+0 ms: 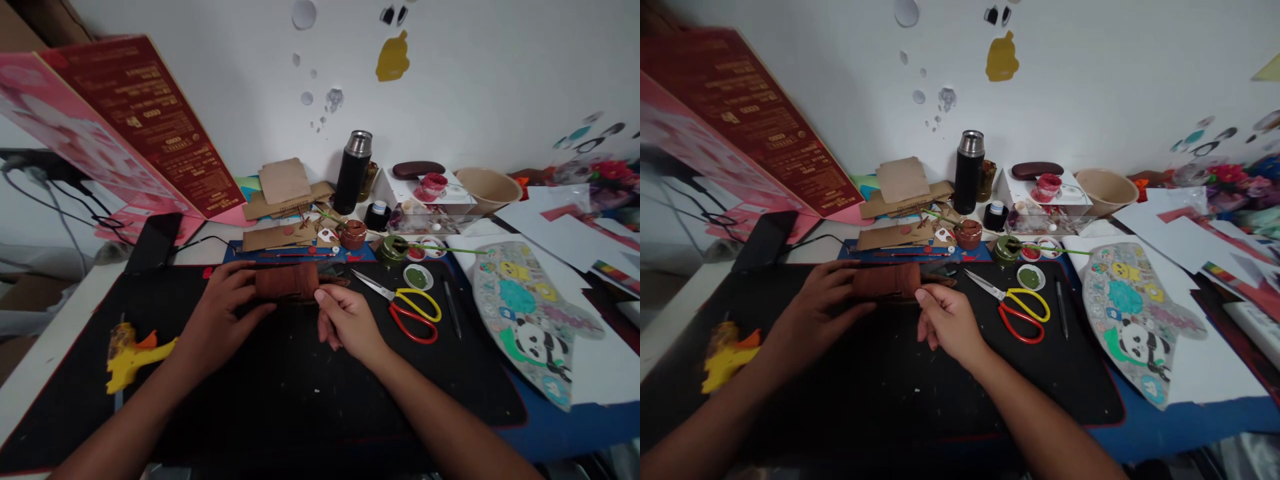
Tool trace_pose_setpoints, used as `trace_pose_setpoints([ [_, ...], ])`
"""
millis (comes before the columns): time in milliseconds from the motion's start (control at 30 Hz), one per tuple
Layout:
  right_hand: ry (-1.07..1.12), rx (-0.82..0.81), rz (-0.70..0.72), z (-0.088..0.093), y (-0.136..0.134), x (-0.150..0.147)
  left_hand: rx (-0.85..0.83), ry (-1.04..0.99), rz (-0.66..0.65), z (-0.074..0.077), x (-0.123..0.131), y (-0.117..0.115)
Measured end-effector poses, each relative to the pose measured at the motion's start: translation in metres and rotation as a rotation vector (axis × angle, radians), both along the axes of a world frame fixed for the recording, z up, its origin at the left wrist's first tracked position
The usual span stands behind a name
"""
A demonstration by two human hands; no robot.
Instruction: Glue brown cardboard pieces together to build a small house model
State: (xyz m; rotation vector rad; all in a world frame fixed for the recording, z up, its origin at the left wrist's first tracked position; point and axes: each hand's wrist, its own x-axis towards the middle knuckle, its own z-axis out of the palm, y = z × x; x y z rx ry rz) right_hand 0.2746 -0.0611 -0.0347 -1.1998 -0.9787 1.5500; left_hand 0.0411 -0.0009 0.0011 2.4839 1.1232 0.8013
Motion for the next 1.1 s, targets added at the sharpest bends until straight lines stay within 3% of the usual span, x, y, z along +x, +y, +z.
trace_pose_setpoints([
  [333, -0.101, 0.012, 0.006, -0.003, -0.003, 0.001, -0.048, -0.034, 0.005, -0.004, -0.001, -0.001],
  [700, -0.162, -0.017, 0.054, -0.010, -0.003, -0.002, -0.196, -0.070, 0.075, -0.021, -0.011, 0.004],
  [933, -0.167, 0.001, 0.125, -0.011, -0.005, -0.002, -0.294, -0.099, 0.102, -0.019, -0.008, 0.005],
  [1100, -0.209, 0.019, 0.093, -0.013, -0.005, -0.004, -0.308, -0.092, 0.105, -0.018, -0.006, 0.002],
])
